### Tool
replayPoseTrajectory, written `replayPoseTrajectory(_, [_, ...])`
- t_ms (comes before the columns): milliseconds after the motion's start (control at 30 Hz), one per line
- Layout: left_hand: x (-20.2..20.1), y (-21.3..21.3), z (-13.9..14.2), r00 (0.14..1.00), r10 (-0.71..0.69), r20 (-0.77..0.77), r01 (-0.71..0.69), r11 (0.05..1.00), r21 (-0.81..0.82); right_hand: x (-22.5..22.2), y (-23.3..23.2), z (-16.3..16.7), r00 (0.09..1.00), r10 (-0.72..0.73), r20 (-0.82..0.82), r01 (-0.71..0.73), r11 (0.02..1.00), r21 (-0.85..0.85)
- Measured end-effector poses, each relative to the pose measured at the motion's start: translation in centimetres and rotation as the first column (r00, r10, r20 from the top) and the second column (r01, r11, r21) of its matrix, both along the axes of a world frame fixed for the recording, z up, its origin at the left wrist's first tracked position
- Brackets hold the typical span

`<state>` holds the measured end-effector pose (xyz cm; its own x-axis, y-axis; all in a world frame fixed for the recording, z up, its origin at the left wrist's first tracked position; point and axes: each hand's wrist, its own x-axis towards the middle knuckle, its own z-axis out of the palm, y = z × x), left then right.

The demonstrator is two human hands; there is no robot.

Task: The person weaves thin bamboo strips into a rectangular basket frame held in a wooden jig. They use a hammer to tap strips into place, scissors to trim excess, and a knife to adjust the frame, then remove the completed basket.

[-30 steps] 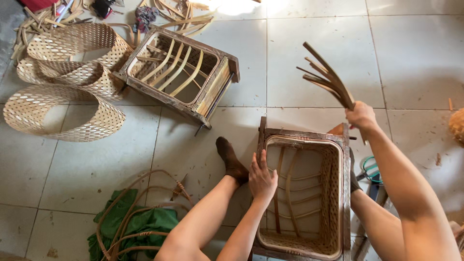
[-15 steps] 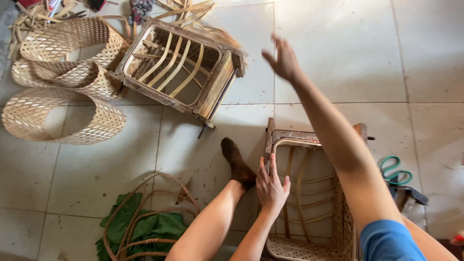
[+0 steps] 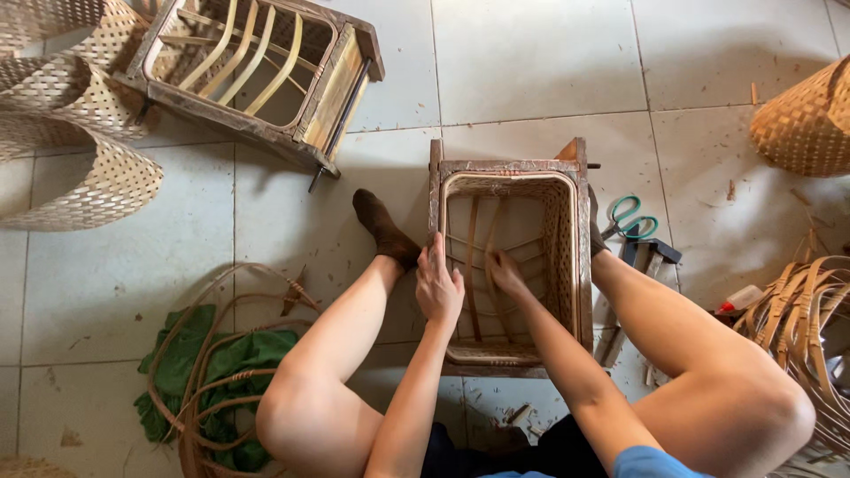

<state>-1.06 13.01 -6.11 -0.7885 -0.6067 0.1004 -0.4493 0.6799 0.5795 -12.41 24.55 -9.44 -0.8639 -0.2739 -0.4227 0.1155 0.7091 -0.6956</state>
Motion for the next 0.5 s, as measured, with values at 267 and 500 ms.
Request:
replayPoseTrajectory(267, [1.8, 0.6, 1.2, 0.999, 0.019, 0.047, -0.014, 0.996, -0.090, -1.3, 0.5, 2.1, 0.996, 0.077, -0.053, -0.079, 0.996, -0.034])
replayPoseTrajectory(500, [1.9, 1.0, 1.2, 0.997, 0.026, 0.072, -0.017, 0.992, -0.125, 2.3, 0.1, 3.0, 0.928, 0.348, -0.131, -0.352, 0.936, -0.013])
